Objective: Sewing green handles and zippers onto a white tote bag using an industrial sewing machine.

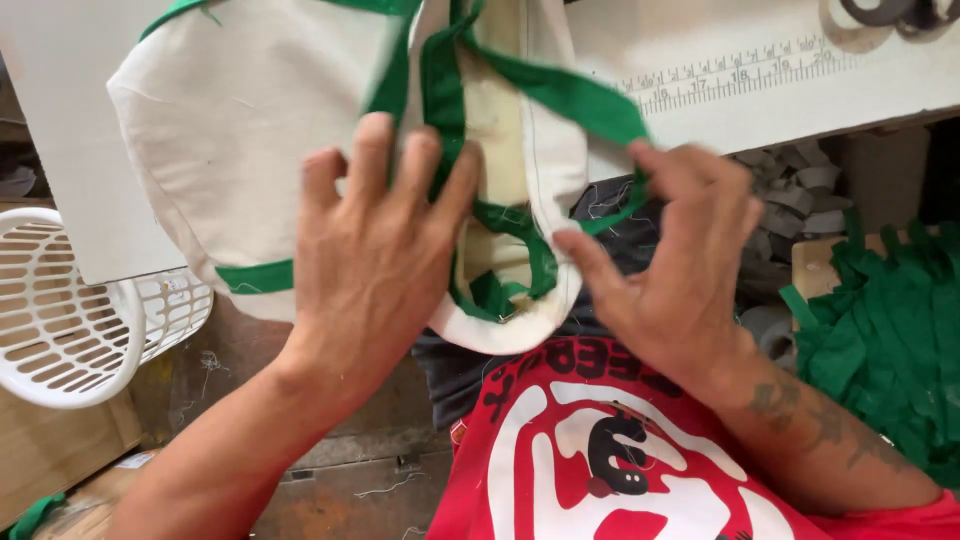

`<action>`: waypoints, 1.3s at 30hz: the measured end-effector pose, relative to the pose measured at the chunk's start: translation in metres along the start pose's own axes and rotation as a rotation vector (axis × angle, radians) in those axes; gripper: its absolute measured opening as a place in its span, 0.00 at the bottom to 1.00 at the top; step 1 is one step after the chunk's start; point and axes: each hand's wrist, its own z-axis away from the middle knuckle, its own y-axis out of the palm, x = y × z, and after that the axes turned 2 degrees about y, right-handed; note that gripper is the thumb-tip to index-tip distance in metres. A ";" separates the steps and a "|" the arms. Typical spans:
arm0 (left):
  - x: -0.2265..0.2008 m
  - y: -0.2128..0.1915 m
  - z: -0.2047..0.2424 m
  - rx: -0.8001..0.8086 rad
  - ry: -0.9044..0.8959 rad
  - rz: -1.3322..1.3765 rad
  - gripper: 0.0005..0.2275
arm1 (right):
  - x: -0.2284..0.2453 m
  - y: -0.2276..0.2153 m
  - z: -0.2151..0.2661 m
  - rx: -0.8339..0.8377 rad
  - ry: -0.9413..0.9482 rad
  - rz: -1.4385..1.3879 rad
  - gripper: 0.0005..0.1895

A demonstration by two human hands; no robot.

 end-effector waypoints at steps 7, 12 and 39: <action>-0.006 -0.010 -0.010 0.237 0.031 -0.251 0.23 | -0.007 -0.029 0.005 -0.056 0.205 -0.132 0.43; -0.009 -0.003 -0.027 0.232 0.113 -0.113 0.13 | -0.011 -0.010 -0.028 -0.087 0.085 0.067 0.32; 0.005 0.004 -0.004 0.331 0.244 0.662 0.11 | 0.000 0.022 0.017 0.694 0.800 -0.721 0.12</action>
